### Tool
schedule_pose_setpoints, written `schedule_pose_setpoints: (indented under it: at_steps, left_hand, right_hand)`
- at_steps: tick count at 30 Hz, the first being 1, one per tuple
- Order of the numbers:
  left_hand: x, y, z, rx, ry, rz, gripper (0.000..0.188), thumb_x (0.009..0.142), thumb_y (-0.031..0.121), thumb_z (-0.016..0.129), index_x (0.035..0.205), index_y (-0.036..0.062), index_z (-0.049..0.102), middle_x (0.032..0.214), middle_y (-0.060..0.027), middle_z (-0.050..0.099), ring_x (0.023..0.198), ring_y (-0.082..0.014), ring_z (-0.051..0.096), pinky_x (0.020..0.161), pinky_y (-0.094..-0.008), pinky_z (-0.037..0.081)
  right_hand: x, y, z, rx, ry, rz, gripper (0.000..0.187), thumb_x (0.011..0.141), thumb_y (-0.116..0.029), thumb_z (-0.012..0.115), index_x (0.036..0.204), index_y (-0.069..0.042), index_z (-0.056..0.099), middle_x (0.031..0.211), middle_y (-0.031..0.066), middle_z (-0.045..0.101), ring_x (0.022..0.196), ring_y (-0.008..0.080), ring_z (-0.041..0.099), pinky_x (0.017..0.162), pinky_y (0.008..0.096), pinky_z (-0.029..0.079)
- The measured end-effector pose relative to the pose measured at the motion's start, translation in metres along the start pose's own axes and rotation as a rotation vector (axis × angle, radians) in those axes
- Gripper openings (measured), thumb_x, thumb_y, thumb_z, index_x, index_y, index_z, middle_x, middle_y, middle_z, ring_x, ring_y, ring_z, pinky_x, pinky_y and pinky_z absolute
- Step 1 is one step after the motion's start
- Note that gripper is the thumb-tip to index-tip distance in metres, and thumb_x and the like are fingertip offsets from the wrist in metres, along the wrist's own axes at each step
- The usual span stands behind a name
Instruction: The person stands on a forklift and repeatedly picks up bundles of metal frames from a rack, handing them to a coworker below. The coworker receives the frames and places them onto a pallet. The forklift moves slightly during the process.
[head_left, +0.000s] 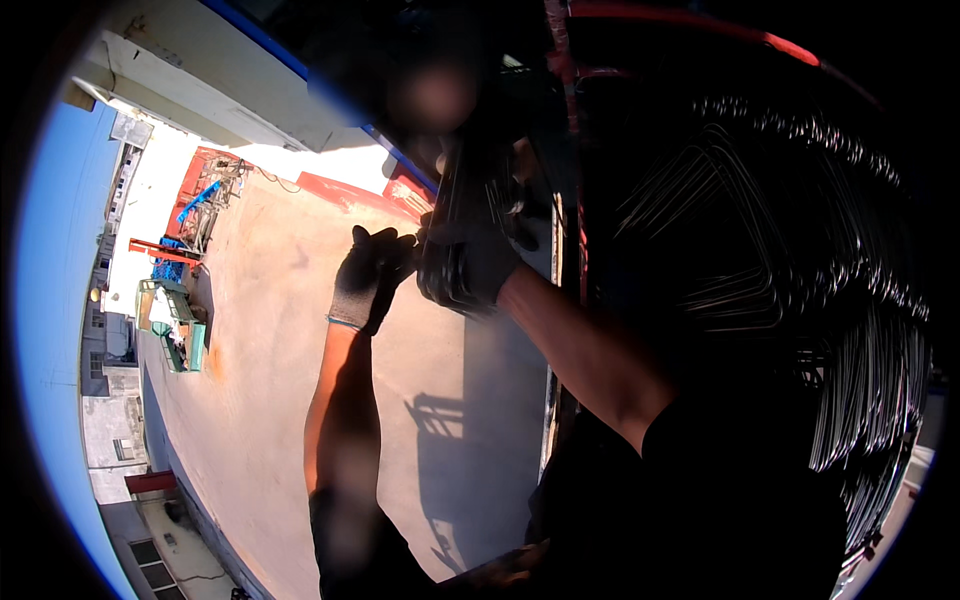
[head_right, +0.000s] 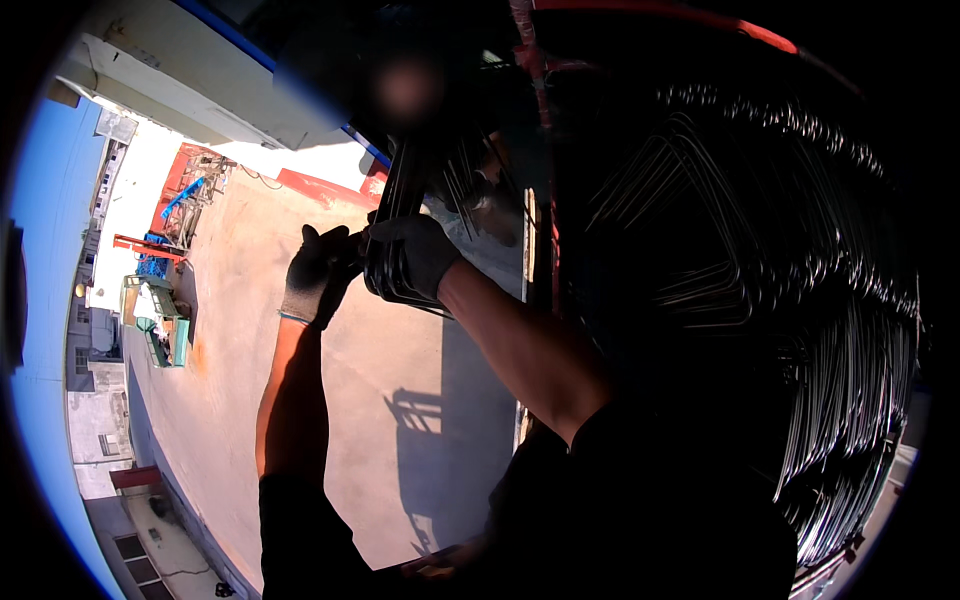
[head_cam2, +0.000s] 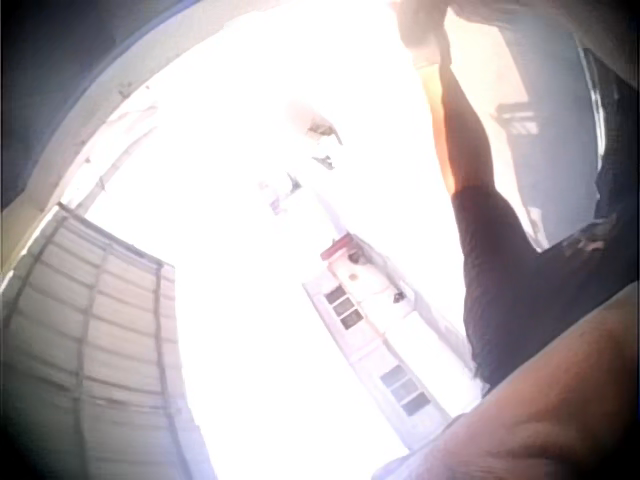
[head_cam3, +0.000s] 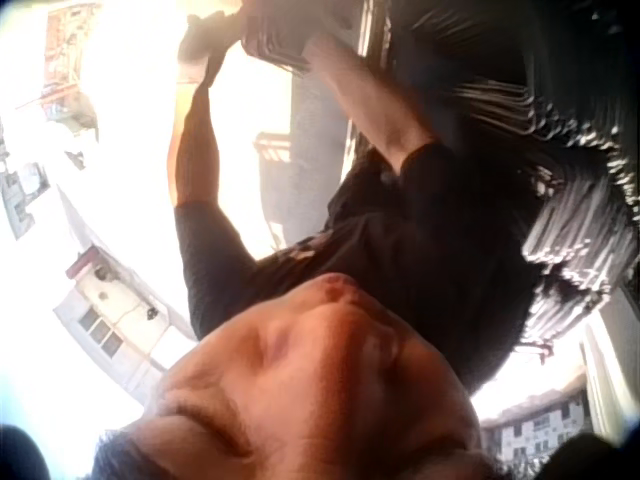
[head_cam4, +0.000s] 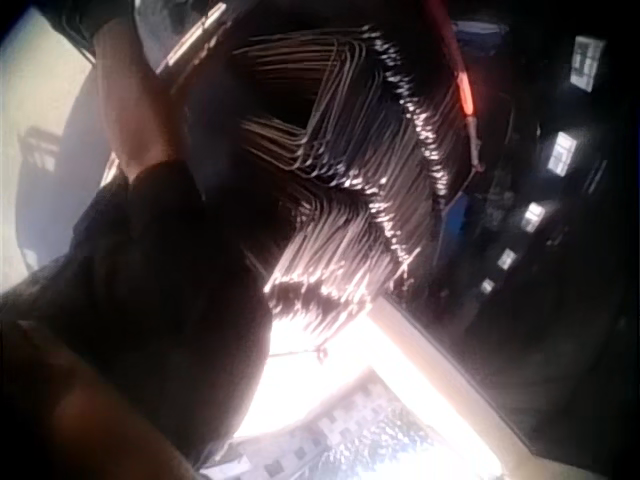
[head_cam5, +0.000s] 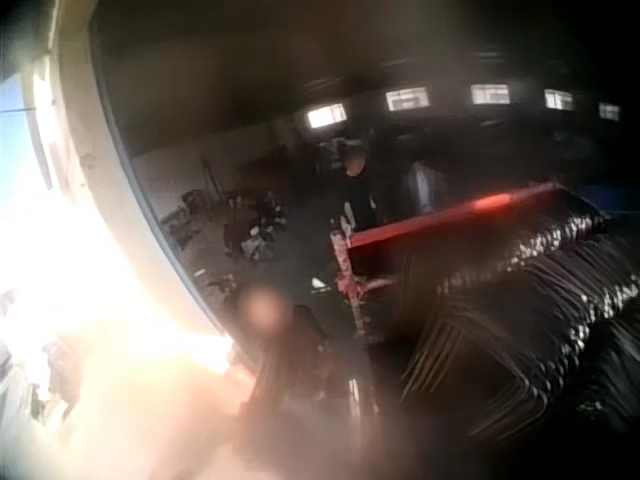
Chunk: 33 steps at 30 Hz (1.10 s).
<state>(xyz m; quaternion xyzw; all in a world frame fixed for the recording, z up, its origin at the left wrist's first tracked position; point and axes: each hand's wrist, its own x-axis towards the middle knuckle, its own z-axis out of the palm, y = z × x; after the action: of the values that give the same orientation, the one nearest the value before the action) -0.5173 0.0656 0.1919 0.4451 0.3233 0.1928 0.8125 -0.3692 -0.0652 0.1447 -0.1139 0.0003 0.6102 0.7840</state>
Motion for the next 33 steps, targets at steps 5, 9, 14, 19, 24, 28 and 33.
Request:
schedule_pose_setpoints:
  at_steps: [5,9,14,19,24,28,33]
  left_hand:
    - [-0.035,-0.034,0.042,-0.137,-0.524,-0.199,0.114,0.099,0.084,0.038,0.164,-0.008,0.024,0.162,-0.0327,0.041,0.146,-0.0455,0.049,0.121,-0.0504,0.042]
    - [-0.053,-0.071,0.123,-0.608,-0.971,-0.016,0.085,0.104,0.063,0.058,0.166,0.0104,0.035,0.166,-0.028,0.038,0.139,-0.0446,0.057,0.112,-0.0563,0.052]
    - [-0.109,-0.079,0.14,-0.919,-0.887,-0.169,0.065,0.095,0.014,0.072,0.153,0.0051,0.046,0.126,-0.0087,0.054,0.111,-0.0225,0.053,0.101,-0.0389,0.048]
    - [-0.163,-0.082,0.158,-0.95,-0.84,-0.15,0.063,0.091,0.009,0.071,0.15,0.0051,0.048,0.124,-0.0063,0.052,0.108,-0.0196,0.052,0.097,-0.038,0.048]
    - [-0.222,-0.093,0.184,-0.973,-0.861,-0.207,0.06,0.088,0.006,0.07,0.145,0.0058,0.05,0.116,-0.0054,0.05,0.102,-0.0186,0.051,0.089,-0.0366,0.047]
    - [-0.276,-0.111,0.198,-0.881,-0.84,-0.179,0.063,0.087,0.005,0.07,0.147,0.0071,0.05,0.112,-0.0059,0.05,0.099,-0.0184,0.05,0.086,-0.0362,0.045]
    - [-0.318,-0.137,0.215,-0.807,-0.779,-0.183,0.061,0.087,0.005,0.07,0.145,0.0069,0.052,0.114,-0.0088,0.055,0.095,-0.0187,0.053,0.087,-0.036,0.047]
  right_hand:
    - [-0.114,0.007,0.028,-0.572,-0.029,0.086,0.017,0.084,-0.001,0.071,0.1,0.006,0.07,0.089,0.0186,0.074,0.079,0.0273,0.076,0.073,0.0388,0.061]
    - [-0.205,0.004,0.06,-0.763,0.053,0.211,0.027,0.076,-0.004,0.075,0.101,0.007,0.071,0.088,0.0171,0.075,0.079,0.0262,0.076,0.077,0.0382,0.062]
    - [-0.277,-0.016,0.094,-0.669,0.171,0.46,0.033,0.074,-0.011,0.079,0.102,0.005,0.071,0.092,0.0157,0.076,0.081,0.0248,0.075,0.076,0.0369,0.061]
    - [-0.323,0.003,0.093,-0.692,0.042,0.446,0.031,0.084,-0.013,0.076,0.109,0.003,0.071,0.097,0.0143,0.077,0.085,0.0215,0.075,0.076,0.0345,0.061]
    - [-0.387,0.018,0.094,-0.91,-0.16,0.288,0.026,0.099,-0.016,0.073,0.119,0.002,0.071,0.112,0.0133,0.076,0.099,0.0182,0.076,0.085,0.0293,0.063]
    - [-0.445,0.046,0.068,-0.705,-0.198,0.206,0.039,0.096,-0.024,0.079,0.122,0.003,0.068,0.113,0.0134,0.076,0.099,0.0188,0.075,0.086,0.0314,0.063]
    - [-0.515,0.047,0.084,-0.924,0.088,0.046,0.058,0.08,-0.036,0.086,0.117,0.006,0.069,0.104,0.018,0.076,0.094,0.0256,0.074,0.085,0.0349,0.06]
